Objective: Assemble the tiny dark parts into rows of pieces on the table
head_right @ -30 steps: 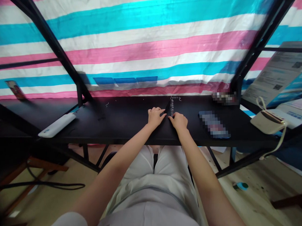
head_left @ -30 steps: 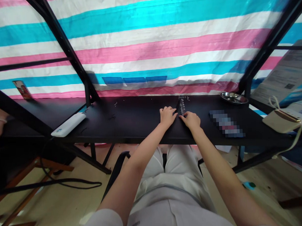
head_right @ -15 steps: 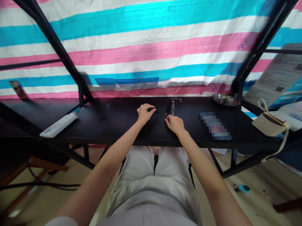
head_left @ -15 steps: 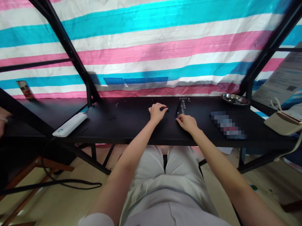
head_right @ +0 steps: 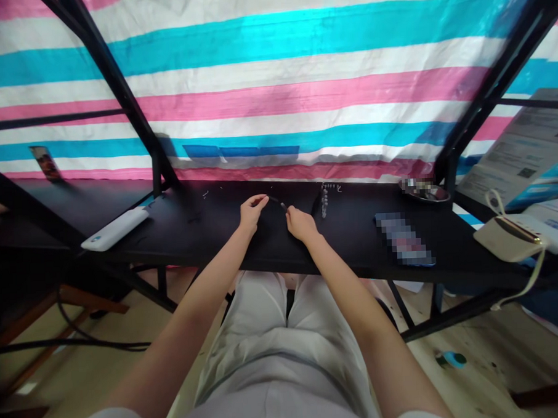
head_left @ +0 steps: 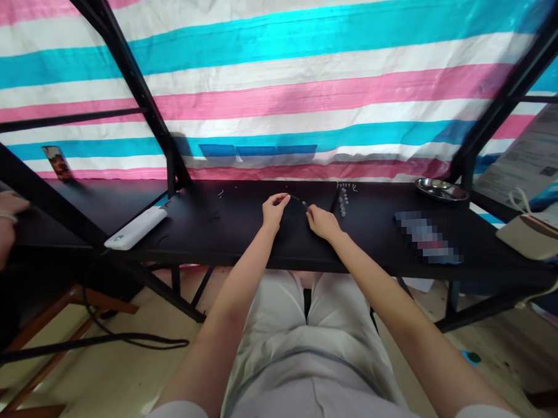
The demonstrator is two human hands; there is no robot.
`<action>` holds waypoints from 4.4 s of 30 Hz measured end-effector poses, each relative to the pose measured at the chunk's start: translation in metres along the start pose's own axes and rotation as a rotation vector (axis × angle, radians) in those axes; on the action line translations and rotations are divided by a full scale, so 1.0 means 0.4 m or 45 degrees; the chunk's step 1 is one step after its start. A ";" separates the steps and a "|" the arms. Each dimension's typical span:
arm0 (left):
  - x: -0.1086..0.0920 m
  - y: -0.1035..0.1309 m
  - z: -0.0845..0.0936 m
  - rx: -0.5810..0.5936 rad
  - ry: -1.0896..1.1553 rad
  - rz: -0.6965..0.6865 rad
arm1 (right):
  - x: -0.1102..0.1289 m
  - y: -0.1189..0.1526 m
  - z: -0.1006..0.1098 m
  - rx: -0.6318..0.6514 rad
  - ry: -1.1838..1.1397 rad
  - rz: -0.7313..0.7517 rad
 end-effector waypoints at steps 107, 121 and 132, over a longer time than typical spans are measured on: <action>-0.029 -0.146 0.182 -0.017 -1.645 0.065 | -0.051 0.032 0.032 -0.841 -0.558 -0.200; -0.108 0.037 0.054 0.185 -1.373 -0.759 | -0.167 0.070 0.064 -0.650 -0.301 -0.928; -0.081 0.183 -0.149 0.777 -1.470 -0.898 | -0.159 0.076 0.030 -0.241 -0.025 -0.828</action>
Point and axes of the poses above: each hand's wrist, its own y-axis away from the middle knuckle, its own z-axis out of the back of the hand, x = y × z, the point moved 1 cm from there along -y, towards the middle knuckle, and after that the axes turned 9 degrees about -x, right-handed, at the moved point
